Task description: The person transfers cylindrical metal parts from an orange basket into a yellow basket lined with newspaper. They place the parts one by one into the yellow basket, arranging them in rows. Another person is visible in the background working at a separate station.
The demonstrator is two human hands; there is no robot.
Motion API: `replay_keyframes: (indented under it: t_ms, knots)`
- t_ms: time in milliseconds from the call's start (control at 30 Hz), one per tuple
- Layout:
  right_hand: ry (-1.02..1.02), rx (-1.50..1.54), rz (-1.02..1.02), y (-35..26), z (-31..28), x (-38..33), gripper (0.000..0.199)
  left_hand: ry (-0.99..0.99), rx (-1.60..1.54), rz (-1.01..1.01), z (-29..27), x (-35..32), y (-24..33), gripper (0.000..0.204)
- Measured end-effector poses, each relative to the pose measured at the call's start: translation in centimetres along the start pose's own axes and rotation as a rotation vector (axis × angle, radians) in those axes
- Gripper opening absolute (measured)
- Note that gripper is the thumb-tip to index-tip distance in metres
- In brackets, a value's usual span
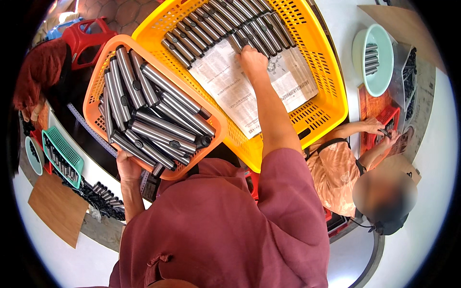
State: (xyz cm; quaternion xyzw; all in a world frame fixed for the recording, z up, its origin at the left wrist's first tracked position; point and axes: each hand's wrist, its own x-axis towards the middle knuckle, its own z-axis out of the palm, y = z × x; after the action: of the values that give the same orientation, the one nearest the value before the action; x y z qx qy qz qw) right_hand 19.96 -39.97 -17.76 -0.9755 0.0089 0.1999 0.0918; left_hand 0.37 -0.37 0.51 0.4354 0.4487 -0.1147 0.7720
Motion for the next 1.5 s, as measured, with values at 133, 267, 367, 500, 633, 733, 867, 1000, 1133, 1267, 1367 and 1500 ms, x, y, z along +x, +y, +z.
replay_keyframes:
  t_ms: [133,267,367,500,633,733,867,1000,1133,1267,1367,1500]
  knots:
    - [0.028,0.035,0.053,0.0,0.2,-0.6,0.03,0.024,-0.015,0.004,0.6,-0.2,0.2,0.036]
    - [0.079,0.061,0.094,0.1,1.2,-0.3,0.035,-0.035,-0.011,-0.009,-0.3,0.1,-0.1,0.037]
    - [0.103,0.115,0.113,-0.2,0.9,-0.5,0.039,-0.014,-0.023,0.001,0.2,0.2,-0.2,0.043]
    - [0.126,0.19,0.103,-0.3,1.7,-0.9,0.037,0.019,-0.03,0.019,0.6,0.2,-0.4,0.047]
    - [0.098,0.196,0.165,-0.6,1.4,-1.2,0.031,-0.013,-0.015,0.017,0.7,0.1,-0.2,0.053]
    - [0.114,0.213,0.175,-0.4,1.2,-0.9,0.029,-0.019,-0.01,-0.004,1.0,0.0,0.1,0.053]
    - [0.153,0.226,0.123,-0.4,1.0,-1.2,0.027,-0.04,0.011,0.027,0.5,0.1,0.0,0.048]
    - [0.149,0.192,0.097,-0.1,1.3,-1.0,0.026,-0.055,-0.009,0.011,0.7,0.0,0.1,0.047]
    - [0.195,0.205,0.048,0.3,0.4,-0.2,0.026,-0.081,-0.027,0.063,1.4,0.1,0.3,0.049]
    - [0.591,0.708,-0.083,-2.1,-5.4,-1.2,0.021,-0.119,-0.005,0.018,1.7,-0.2,1.0,0.052]
    - [0.598,0.852,-0.217,-9.6,-14.6,-5.6,0.018,-0.06,-0.014,0.025,2.7,-0.6,1.4,0.045]
    - [0.421,0.669,-0.68,-19.1,-19.2,-9.5,0.02,-0.115,0.017,0.016,2.2,-0.5,1.4,0.04]
